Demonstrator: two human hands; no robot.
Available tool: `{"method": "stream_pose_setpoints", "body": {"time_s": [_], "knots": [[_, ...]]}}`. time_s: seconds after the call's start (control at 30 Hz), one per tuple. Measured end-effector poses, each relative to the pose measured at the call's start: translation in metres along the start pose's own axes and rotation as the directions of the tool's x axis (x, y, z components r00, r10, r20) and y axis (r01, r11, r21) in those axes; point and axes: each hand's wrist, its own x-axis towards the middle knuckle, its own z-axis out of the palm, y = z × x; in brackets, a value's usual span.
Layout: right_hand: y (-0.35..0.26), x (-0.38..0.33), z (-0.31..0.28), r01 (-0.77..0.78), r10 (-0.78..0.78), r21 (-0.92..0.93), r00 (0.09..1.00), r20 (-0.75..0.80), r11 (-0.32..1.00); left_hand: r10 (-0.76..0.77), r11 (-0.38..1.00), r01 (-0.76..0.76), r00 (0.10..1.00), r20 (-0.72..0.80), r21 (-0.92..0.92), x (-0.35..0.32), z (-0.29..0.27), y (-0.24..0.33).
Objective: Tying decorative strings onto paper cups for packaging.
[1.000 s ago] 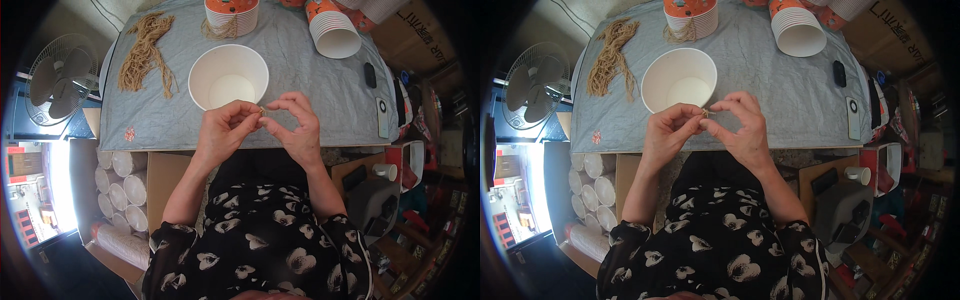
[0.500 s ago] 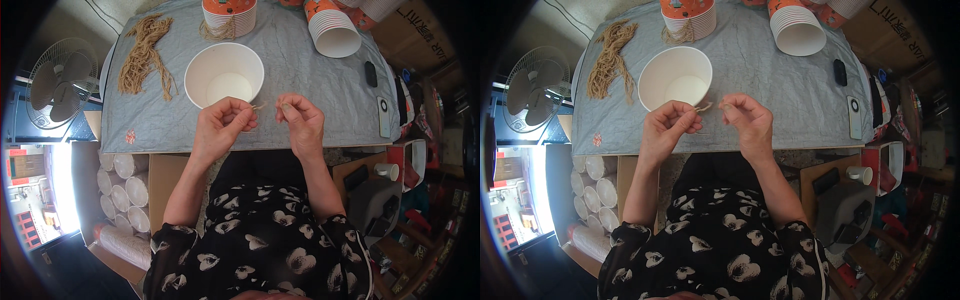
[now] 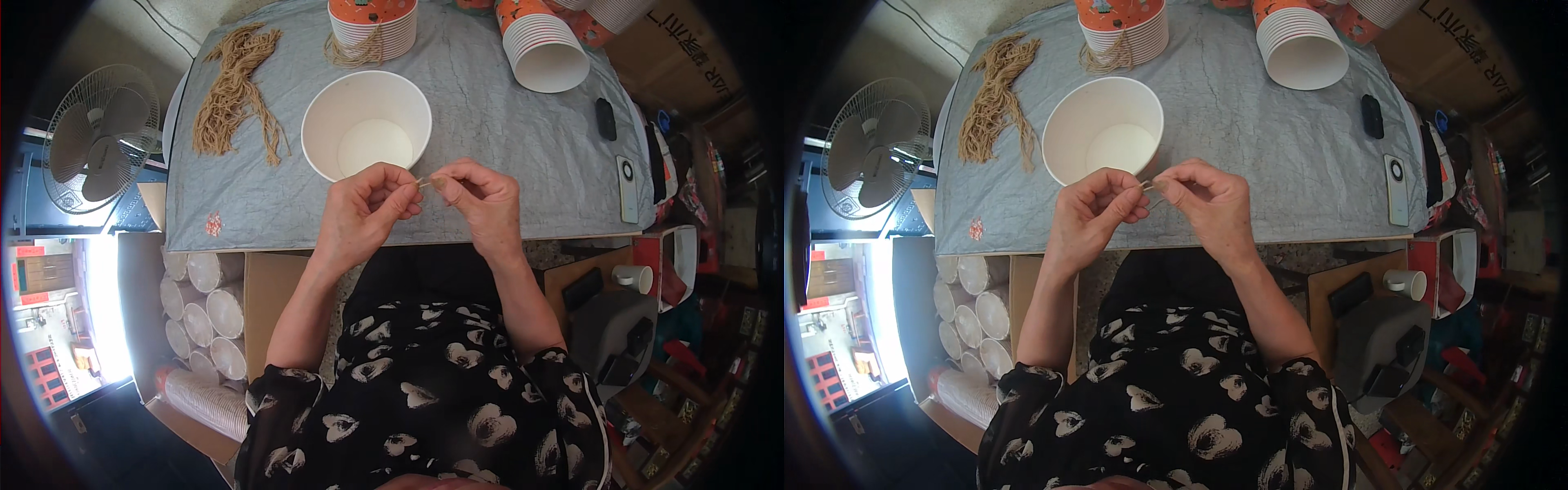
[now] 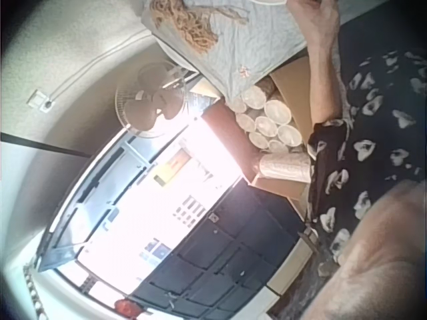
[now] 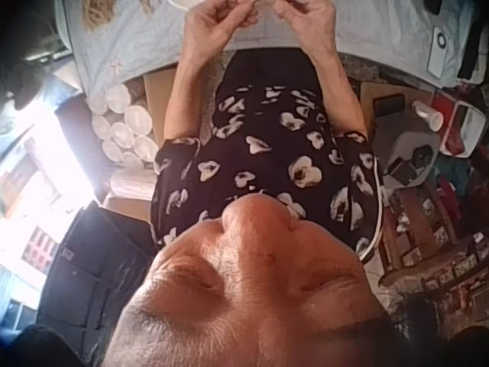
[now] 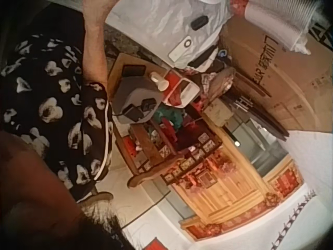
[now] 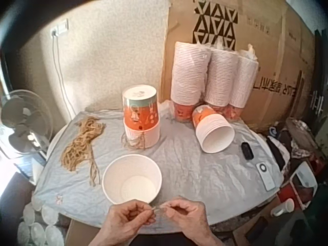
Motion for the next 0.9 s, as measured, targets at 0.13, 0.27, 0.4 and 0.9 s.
{"method": "stream_pose_setpoints", "body": {"time_s": [0.13,0.27,0.4,0.9], "knots": [[-0.010,-0.001,-0.009,0.086,-0.083,-0.111,0.996,0.037,0.990,-0.014,1.000,0.014,1.000,0.012,-0.002,0.000,-0.004,0.000],[-0.020,-0.005,-0.016,-0.006,0.026,-0.152,0.991,0.134,0.988,-0.008,1.000,0.008,1.000,0.011,0.011,0.000,-0.005,0.001],[-0.019,-0.007,-0.021,-0.048,0.081,-0.165,0.976,0.200,0.985,-0.022,1.000,0.022,0.999,0.037,0.000,-0.001,-0.006,0.003],[-0.024,0.005,-0.028,-0.061,0.057,0.008,0.965,0.256,0.998,-0.077,0.995,0.093,0.957,0.280,-0.042,0.021,-0.007,0.023]]}}
